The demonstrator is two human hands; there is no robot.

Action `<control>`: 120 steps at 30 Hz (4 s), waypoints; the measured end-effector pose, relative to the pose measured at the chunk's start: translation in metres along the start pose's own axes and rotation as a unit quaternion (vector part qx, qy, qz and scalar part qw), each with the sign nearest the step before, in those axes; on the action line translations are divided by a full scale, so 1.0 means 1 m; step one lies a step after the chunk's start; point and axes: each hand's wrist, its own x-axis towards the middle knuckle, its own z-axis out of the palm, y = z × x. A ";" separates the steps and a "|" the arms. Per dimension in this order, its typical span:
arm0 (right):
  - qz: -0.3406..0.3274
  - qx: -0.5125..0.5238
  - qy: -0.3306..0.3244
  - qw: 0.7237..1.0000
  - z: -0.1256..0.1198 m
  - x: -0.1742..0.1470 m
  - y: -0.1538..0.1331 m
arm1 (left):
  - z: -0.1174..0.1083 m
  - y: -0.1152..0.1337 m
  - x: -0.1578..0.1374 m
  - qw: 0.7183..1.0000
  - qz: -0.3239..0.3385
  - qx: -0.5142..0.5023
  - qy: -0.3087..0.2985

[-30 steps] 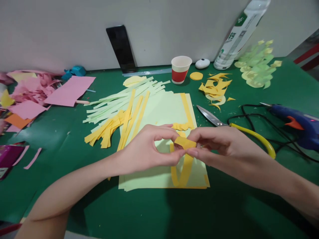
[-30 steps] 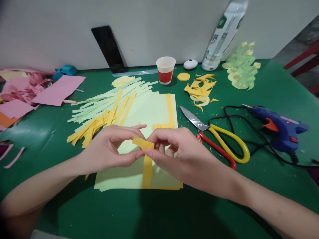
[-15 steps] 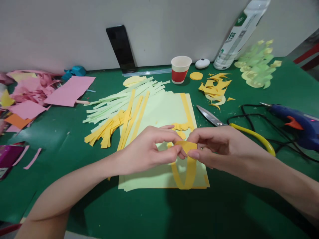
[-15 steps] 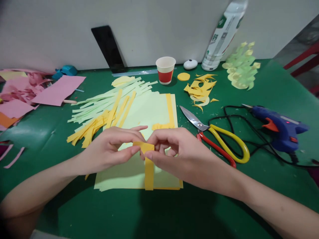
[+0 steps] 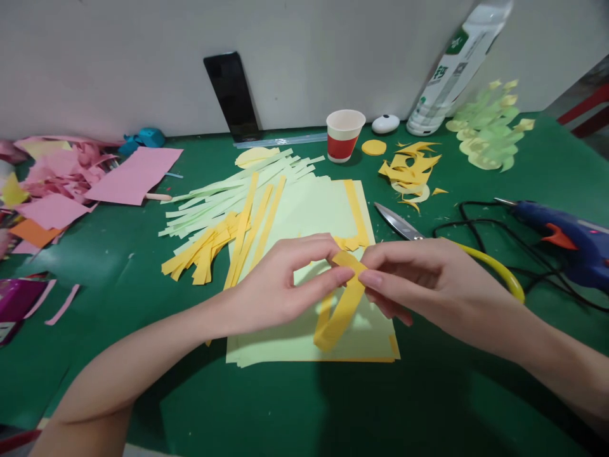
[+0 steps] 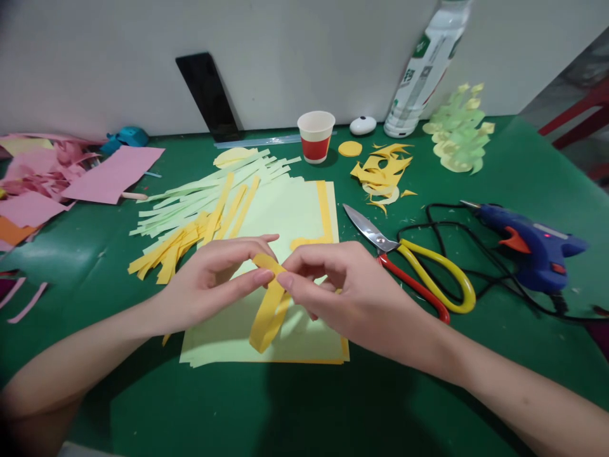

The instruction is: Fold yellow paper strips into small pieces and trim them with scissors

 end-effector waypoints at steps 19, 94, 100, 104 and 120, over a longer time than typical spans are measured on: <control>-0.067 -0.103 0.016 0.992 -0.002 0.004 0.001 | -0.003 0.002 -0.001 0.998 -0.040 -0.046 -0.020; -0.043 -0.041 0.013 0.998 0.008 -0.003 0.002 | 0.007 0.003 -0.002 0.980 -0.076 -0.171 0.064; 0.000 0.033 -0.004 0.999 0.005 -0.007 0.005 | 0.007 0.004 -0.002 0.982 -0.061 -0.175 0.031; 0.003 0.078 -0.014 0.997 0.004 -0.005 0.009 | 0.006 0.003 -0.001 0.986 -0.020 -0.159 0.048; 0.043 0.236 -0.056 0.969 -0.002 0.001 0.010 | -0.003 -0.008 0.004 0.975 0.190 -0.037 0.110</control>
